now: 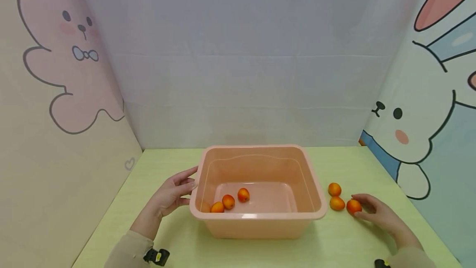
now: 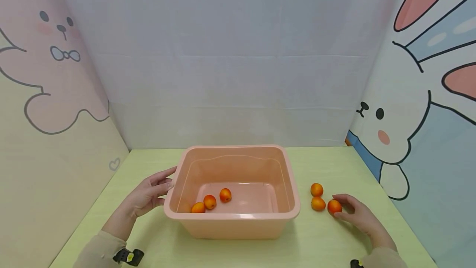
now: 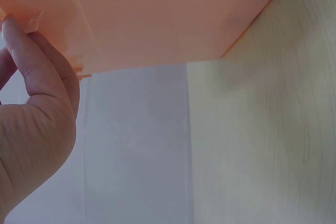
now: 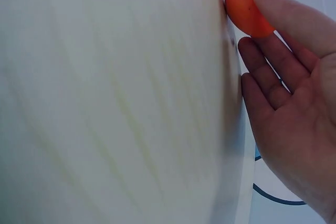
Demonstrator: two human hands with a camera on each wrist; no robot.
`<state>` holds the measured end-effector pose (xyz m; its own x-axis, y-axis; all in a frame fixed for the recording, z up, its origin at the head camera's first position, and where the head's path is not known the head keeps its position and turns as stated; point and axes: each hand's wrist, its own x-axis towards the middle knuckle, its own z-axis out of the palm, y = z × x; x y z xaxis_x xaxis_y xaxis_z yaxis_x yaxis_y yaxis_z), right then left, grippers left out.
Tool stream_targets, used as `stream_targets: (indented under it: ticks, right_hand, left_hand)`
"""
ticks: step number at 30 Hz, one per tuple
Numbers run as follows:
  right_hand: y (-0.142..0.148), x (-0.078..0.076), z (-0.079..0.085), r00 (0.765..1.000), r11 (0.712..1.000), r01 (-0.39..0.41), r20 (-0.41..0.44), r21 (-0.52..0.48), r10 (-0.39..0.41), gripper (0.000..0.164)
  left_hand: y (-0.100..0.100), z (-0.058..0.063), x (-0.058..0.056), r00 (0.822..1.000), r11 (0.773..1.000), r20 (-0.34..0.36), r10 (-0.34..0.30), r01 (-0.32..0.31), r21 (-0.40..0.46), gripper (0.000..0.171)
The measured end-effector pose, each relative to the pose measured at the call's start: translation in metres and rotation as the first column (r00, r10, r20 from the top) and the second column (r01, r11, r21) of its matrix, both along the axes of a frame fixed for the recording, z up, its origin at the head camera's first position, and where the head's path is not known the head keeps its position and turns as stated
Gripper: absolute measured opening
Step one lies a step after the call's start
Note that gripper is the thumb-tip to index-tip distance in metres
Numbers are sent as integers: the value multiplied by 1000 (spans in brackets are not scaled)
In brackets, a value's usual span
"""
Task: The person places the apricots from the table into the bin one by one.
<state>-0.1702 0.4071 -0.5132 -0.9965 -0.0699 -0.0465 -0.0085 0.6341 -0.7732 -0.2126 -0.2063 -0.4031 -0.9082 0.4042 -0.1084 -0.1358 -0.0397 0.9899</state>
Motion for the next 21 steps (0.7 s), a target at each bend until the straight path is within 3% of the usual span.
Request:
stream_targets:
  ticks: [10,15,21]
  right_hand:
    - [-5,0,14,998,998,52,-20,33,-51,57]
    - [-14,-4,36,994,999,35,-104,-21,-37,56]
    - [-27,-17,74,977,997,-20,-213,-80,3,53]
  left_hand:
    - [0,0,1,1000,1000,3,1,-1,5,67]
    - [0,0,1,1000,1000,-3,-4,4,6,67]
    - [0,0,0,1000,1000,-7,-2,2,5,67]
